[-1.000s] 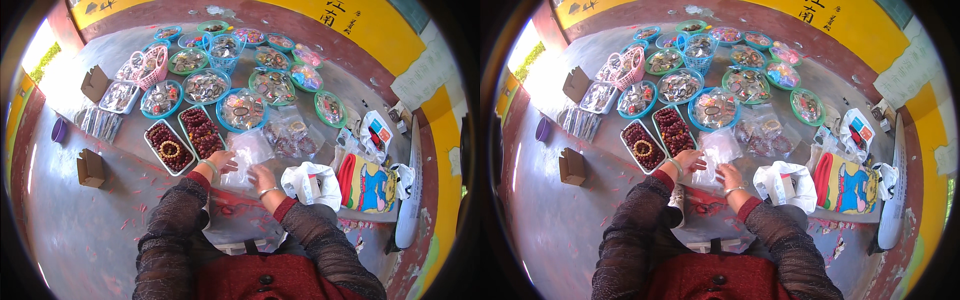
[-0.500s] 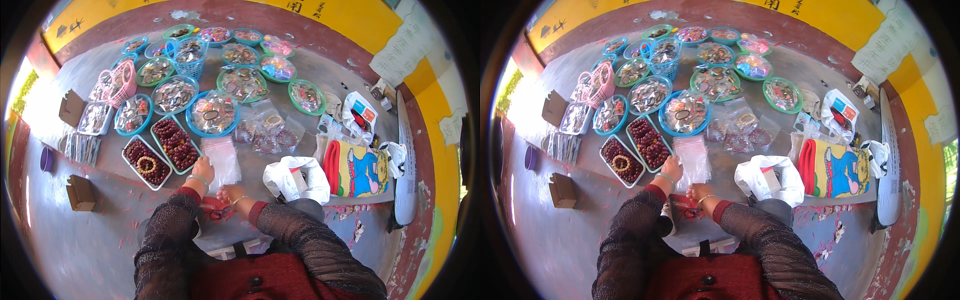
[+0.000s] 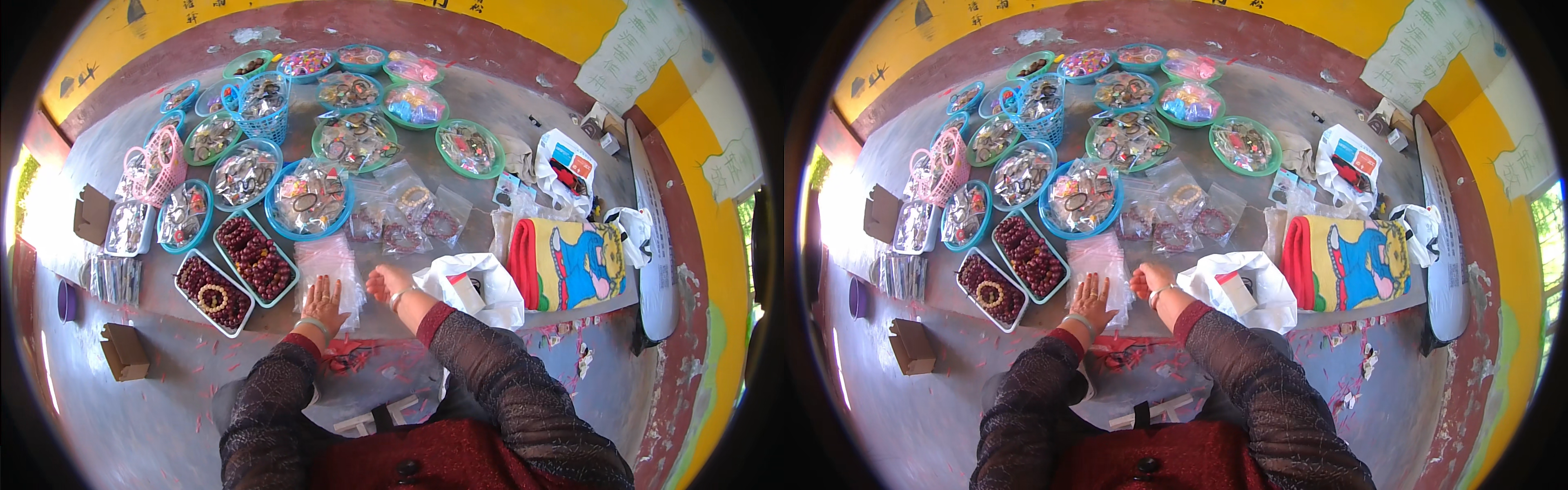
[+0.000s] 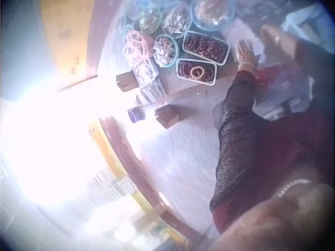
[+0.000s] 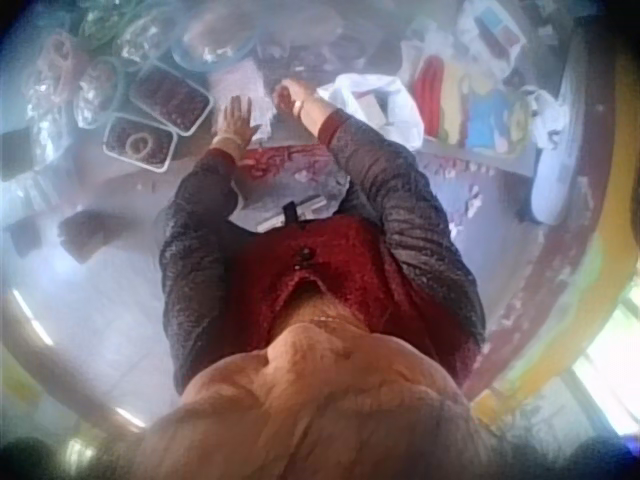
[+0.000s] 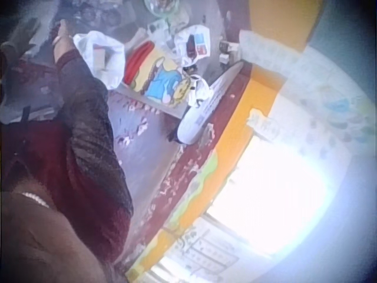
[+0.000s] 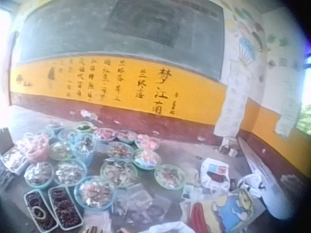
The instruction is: The person sits on the floor and packs small, round, reddish-brown beads from rectangular trays into clear plastic bags. They handle the beads and bags by hand, placing the filled bags on the floor next to other packaged items.
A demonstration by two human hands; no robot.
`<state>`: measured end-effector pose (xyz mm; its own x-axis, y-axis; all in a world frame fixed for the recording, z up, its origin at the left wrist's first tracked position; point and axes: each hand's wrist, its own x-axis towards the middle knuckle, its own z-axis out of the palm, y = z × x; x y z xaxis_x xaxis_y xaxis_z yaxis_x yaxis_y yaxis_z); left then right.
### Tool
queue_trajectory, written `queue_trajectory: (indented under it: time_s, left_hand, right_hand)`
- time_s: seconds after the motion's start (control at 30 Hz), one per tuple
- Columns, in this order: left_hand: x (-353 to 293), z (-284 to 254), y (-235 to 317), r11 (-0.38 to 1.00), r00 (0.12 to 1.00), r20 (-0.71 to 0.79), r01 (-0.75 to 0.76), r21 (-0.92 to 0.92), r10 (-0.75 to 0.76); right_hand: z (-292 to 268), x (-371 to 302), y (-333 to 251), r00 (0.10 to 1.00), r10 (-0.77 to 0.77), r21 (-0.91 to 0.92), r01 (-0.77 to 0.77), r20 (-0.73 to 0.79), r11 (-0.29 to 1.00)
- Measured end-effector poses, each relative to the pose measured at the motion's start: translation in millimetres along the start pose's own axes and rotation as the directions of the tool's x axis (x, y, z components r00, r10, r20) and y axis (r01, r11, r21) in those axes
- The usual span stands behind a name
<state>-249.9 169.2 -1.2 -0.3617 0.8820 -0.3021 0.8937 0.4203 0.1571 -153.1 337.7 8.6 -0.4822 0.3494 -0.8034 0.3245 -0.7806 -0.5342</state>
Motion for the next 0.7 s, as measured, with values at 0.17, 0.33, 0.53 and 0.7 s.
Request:
queue_trajectory:
  time_s: [0.17, 0.33, 0.53, 0.7]
  left_hand:
    - [1.5, 7.7, -25.8, 1.0, 0.996, 0.087, 0.015, 0.025, -0.017]
    - [4.4, 11.4, -28.6, 0.999, 0.992, 0.123, -0.021, 0.033, 0.017]
    - [7.3, 9.8, -27.5, 0.999, 0.992, 0.124, -0.022, -0.024, 0.024]
    - [6.1, 5.4, -25.9, 0.999, 0.995, 0.095, -0.021, 0.041, 0.017]
  right_hand:
    - [-45.5, 34.8, -58.6, 0.978, -0.19, 0.222, 0.205, -0.086, 0.953]
    - [-117.8, 65.9, -100.7, 0.726, -0.17, 0.231, 0.418, -0.666, 0.879]
    - [-143.4, 79.5, -87.7, 0.699, -0.051, 0.044, 0.117, -0.713, 0.992]
    - [-142.8, 95.8, -85.1, 0.618, -0.043, -0.055, 0.0, -0.785, 0.998]
